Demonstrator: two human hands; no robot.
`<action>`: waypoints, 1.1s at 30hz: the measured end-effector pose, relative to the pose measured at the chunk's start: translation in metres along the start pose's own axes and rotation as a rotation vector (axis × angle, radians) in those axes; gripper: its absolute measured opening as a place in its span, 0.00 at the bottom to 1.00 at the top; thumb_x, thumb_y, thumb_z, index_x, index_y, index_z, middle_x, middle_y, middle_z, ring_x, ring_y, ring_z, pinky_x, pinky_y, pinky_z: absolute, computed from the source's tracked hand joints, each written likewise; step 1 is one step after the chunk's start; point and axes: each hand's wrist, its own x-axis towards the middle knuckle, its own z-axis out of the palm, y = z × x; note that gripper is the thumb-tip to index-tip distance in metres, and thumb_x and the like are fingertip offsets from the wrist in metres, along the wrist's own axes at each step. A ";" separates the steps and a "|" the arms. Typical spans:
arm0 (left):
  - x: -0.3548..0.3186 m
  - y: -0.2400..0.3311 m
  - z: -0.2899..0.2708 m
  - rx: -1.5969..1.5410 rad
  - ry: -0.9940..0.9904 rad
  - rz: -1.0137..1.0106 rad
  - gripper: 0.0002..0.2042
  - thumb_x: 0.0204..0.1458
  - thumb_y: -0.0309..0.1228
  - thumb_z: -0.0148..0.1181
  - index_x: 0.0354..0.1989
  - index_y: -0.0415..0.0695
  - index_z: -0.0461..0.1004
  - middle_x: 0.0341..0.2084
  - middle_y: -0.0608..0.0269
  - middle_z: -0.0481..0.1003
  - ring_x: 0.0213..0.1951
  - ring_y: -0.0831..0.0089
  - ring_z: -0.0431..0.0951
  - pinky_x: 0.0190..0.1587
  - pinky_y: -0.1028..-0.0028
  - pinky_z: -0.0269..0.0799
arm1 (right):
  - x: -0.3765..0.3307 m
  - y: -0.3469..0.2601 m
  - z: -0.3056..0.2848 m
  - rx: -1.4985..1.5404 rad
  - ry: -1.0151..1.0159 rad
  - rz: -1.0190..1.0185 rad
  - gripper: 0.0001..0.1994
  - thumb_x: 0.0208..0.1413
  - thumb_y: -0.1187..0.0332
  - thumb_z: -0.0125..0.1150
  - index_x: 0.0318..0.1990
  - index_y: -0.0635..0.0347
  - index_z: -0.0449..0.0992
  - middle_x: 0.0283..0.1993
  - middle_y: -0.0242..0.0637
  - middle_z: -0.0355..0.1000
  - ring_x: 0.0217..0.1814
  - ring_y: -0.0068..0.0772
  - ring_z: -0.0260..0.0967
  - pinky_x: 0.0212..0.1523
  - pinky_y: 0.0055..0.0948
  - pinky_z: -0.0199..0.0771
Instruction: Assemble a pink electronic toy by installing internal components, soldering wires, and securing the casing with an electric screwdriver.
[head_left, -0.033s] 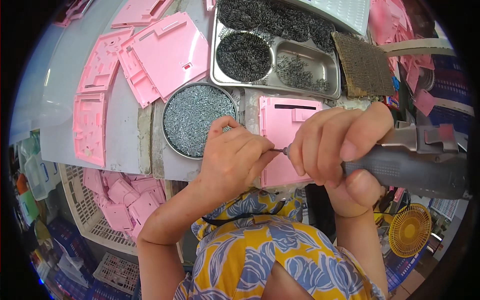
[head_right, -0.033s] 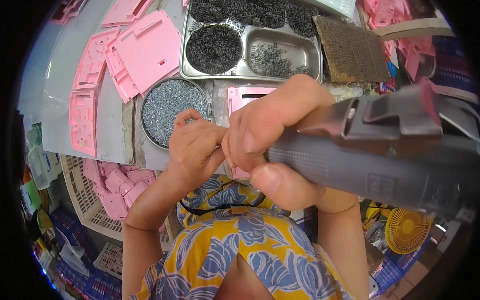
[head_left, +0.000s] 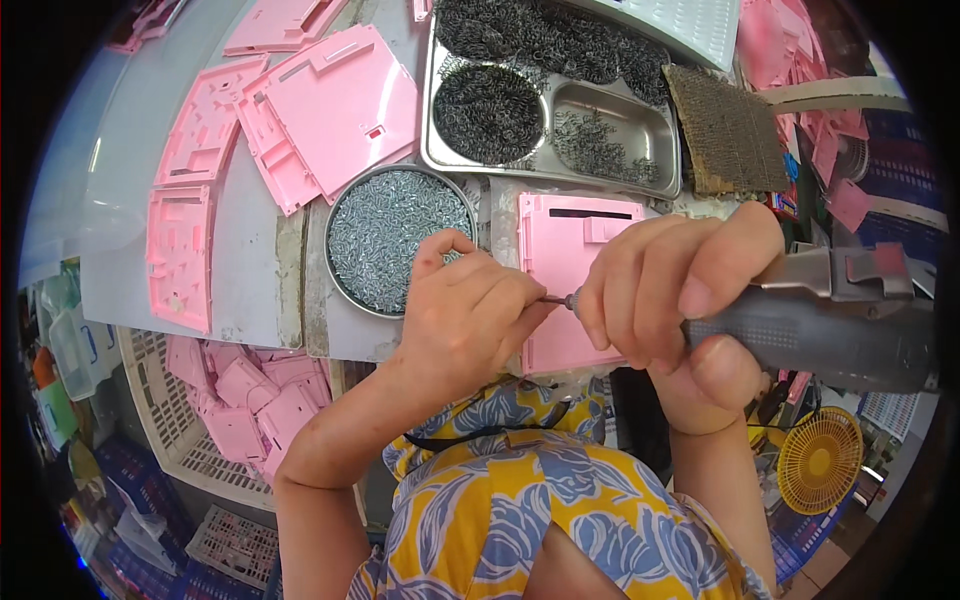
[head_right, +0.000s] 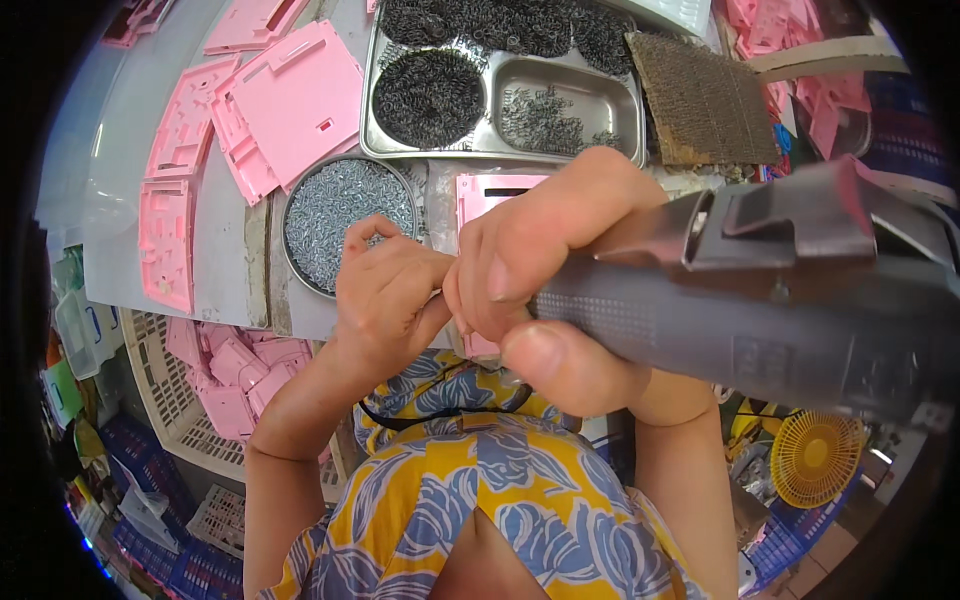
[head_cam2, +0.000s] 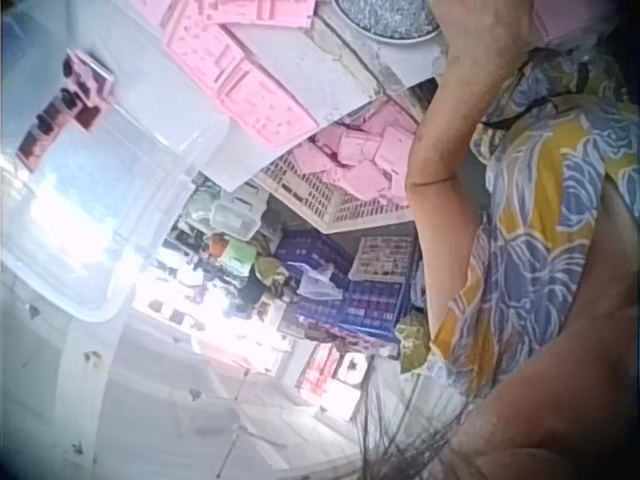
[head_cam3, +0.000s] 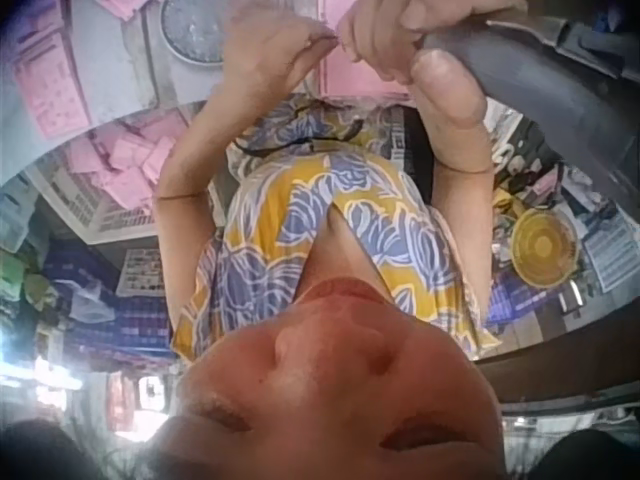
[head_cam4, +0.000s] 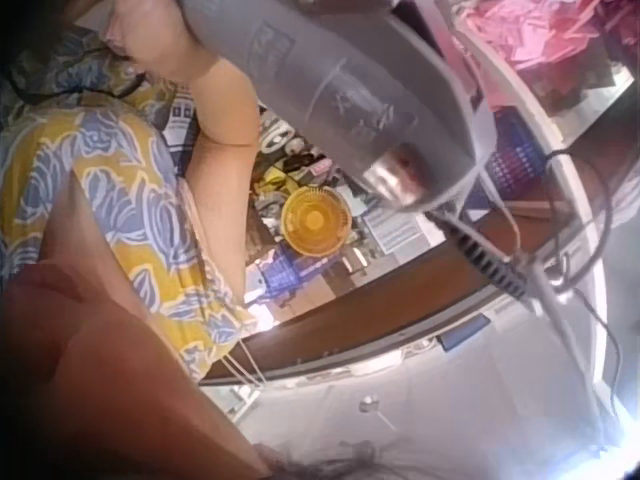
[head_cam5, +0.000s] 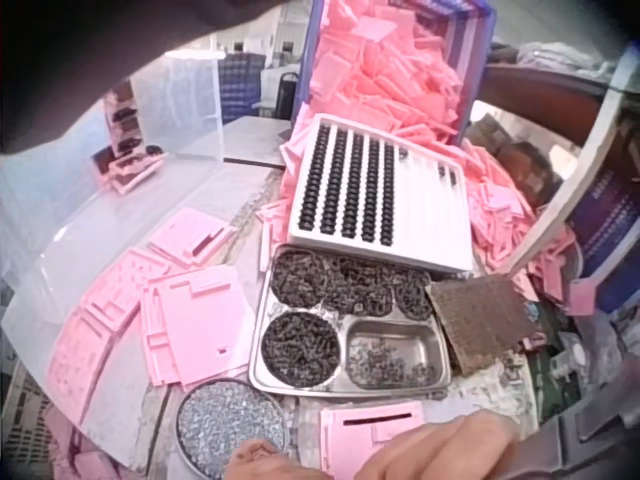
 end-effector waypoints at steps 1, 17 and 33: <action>0.000 0.001 -0.002 0.018 -0.026 -0.005 0.12 0.42 0.30 0.74 0.35 0.47 0.78 0.28 0.71 0.78 0.31 0.71 0.77 0.49 0.61 0.64 | 0.000 0.000 -0.001 0.000 -0.009 0.000 0.15 0.59 0.59 0.68 0.41 0.50 0.65 0.16 0.25 0.64 0.14 0.22 0.60 0.20 0.27 0.68; -0.003 -0.047 -0.044 0.465 -0.176 -0.312 0.05 0.52 0.33 0.67 0.29 0.46 0.78 0.29 0.67 0.73 0.40 0.64 0.72 0.51 0.59 0.58 | 0.004 0.027 -0.018 -0.783 -0.325 0.131 0.14 0.55 0.71 0.68 0.34 0.58 0.63 0.24 0.36 0.67 0.26 0.29 0.65 0.30 0.32 0.69; -0.018 0.020 -0.008 -0.126 0.022 -0.178 0.10 0.43 0.27 0.73 0.34 0.52 0.80 0.31 0.75 0.79 0.33 0.73 0.74 0.44 0.63 0.55 | -0.007 -0.009 -0.008 0.047 -0.165 -0.050 0.15 0.60 0.59 0.67 0.43 0.50 0.65 0.17 0.25 0.66 0.15 0.21 0.62 0.21 0.26 0.71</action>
